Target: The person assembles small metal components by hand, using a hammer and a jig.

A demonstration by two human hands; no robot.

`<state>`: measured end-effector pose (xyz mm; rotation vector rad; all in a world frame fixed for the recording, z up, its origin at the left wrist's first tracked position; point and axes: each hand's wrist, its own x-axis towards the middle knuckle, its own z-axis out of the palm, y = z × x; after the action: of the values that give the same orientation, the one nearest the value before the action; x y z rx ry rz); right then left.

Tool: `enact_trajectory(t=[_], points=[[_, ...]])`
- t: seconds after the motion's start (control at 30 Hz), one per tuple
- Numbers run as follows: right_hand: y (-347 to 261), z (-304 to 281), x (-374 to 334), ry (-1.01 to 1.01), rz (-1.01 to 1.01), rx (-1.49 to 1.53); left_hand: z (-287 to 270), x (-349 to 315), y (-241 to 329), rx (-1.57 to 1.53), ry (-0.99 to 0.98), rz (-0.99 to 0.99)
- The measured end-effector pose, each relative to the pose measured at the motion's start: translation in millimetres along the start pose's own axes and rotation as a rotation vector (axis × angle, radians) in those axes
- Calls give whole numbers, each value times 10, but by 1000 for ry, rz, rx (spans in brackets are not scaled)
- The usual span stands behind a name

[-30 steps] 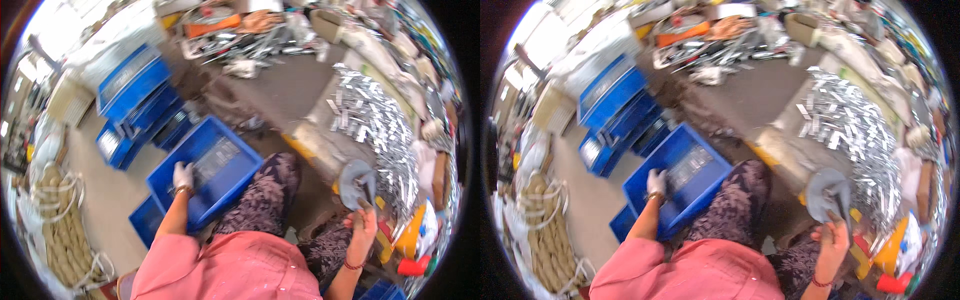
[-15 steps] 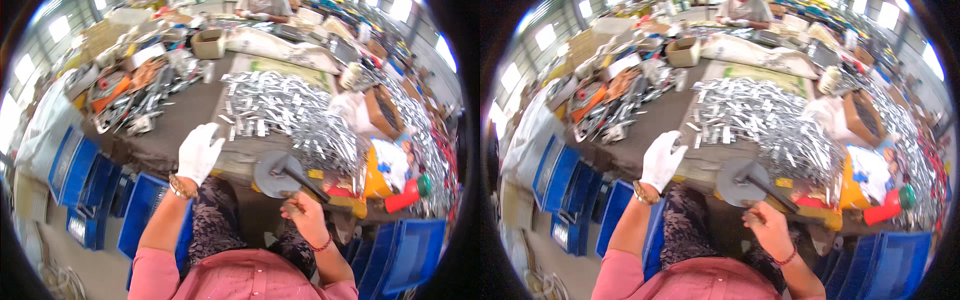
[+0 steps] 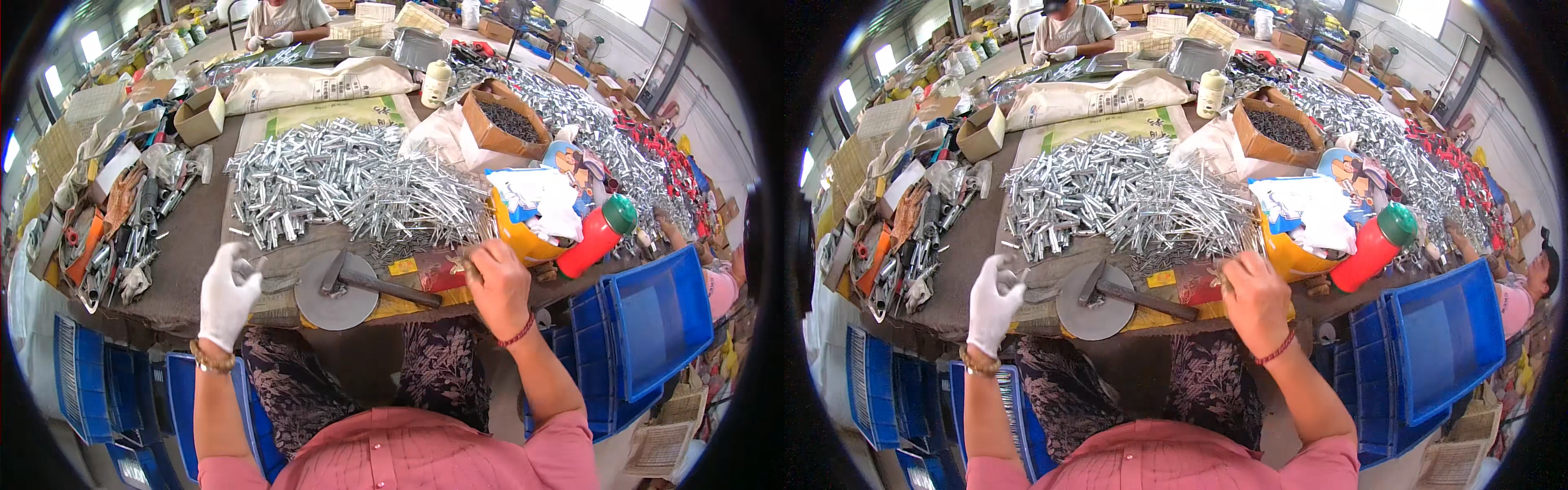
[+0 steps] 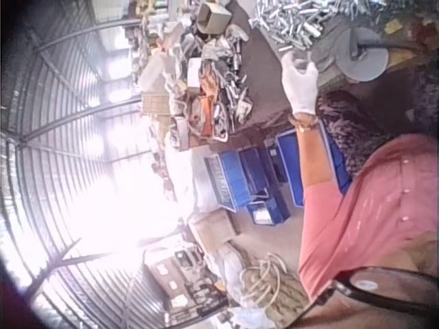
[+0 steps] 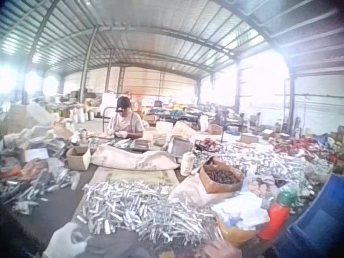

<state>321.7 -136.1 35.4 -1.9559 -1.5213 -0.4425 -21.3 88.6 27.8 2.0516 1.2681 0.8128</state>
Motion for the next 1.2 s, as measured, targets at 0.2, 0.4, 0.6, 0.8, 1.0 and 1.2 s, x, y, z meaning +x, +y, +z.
enact_trajectory(t=[0.2,0.4,0.6,0.8,1.0,1.2], points=[[247,297,287,-77,-330,-256,65,-419,381,125,-144,393],[405,313,297,-74,-479,-229,217,-498,393,193,-303,465],[92,136,299,-71,-468,-78,230,-557,384,168,-241,488],[-548,137,172,-133,134,637,389,-559,290,107,-138,476],[-920,369,22,-321,-27,678,391,-556,302,31,-43,467],[-882,372,21,-320,-294,414,392,-656,304,125,-63,445]])
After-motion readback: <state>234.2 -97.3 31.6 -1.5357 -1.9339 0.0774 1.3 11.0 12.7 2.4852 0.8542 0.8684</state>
